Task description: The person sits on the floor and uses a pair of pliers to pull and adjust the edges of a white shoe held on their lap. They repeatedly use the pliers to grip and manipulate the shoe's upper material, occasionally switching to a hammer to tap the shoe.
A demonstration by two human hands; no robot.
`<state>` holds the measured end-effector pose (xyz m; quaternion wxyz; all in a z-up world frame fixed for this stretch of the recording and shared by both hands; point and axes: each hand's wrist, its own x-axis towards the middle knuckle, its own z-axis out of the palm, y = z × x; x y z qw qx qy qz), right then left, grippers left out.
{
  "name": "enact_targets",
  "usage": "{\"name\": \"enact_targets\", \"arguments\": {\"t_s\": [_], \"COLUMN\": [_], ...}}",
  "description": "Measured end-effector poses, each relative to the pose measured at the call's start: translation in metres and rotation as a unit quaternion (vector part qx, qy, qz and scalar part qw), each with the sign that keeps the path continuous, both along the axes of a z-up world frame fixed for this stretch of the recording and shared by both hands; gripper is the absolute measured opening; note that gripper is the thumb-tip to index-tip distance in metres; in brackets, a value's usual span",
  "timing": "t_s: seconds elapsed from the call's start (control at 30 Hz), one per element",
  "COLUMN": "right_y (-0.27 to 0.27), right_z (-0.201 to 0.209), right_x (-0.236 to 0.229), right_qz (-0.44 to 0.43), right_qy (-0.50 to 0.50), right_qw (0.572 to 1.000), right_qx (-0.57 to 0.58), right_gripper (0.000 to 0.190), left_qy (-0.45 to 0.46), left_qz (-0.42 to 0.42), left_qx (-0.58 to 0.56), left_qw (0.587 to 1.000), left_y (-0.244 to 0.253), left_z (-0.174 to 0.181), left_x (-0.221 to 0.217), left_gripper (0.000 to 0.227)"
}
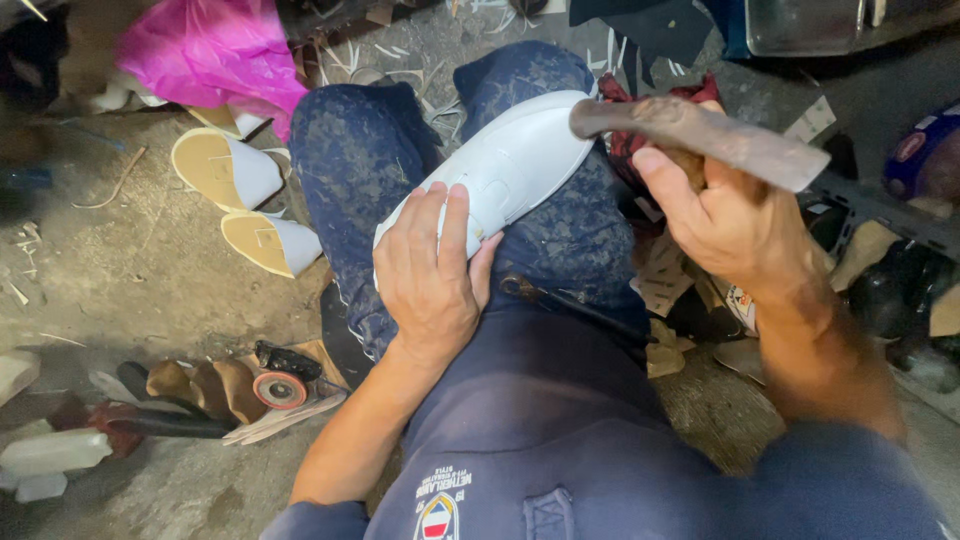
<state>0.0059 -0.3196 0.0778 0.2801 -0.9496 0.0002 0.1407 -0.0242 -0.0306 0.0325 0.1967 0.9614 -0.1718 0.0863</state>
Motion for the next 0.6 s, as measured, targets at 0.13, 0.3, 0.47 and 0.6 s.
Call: {"name": "enact_targets", "arguments": {"t_s": [0.13,0.3,0.47,0.6], "right_y": [-0.006,-0.002,0.021,0.018], "right_z": [-0.015,-0.036,-0.043,-0.039], "right_x": [-0.002,-0.013,-0.012,-0.006], "right_qz": [0.129,0.076,0.035,0.015], "right_qy": [-0.192,-0.237,-0.241,-0.22], "right_qw": [0.971,0.967,0.969,0.975], "right_qx": [-0.053,-0.051,-0.033,-0.024], "right_gripper": [0.037,0.036,0.034,0.031], "left_qy": [-0.03,-0.073,-0.068,-0.072], "left_qz": [0.01,0.012,0.014,0.013], "left_qx": [-0.023,-0.049,-0.04,-0.041], "left_qw": [0.999,0.996,0.997,0.996], "left_y": [-0.002,0.0,0.002,0.005], "left_z": [-0.01,-0.011,-0.012,-0.011], "left_x": [0.001,0.006,0.008,0.008], "left_gripper": [0.047,0.048,0.049,0.05]}}
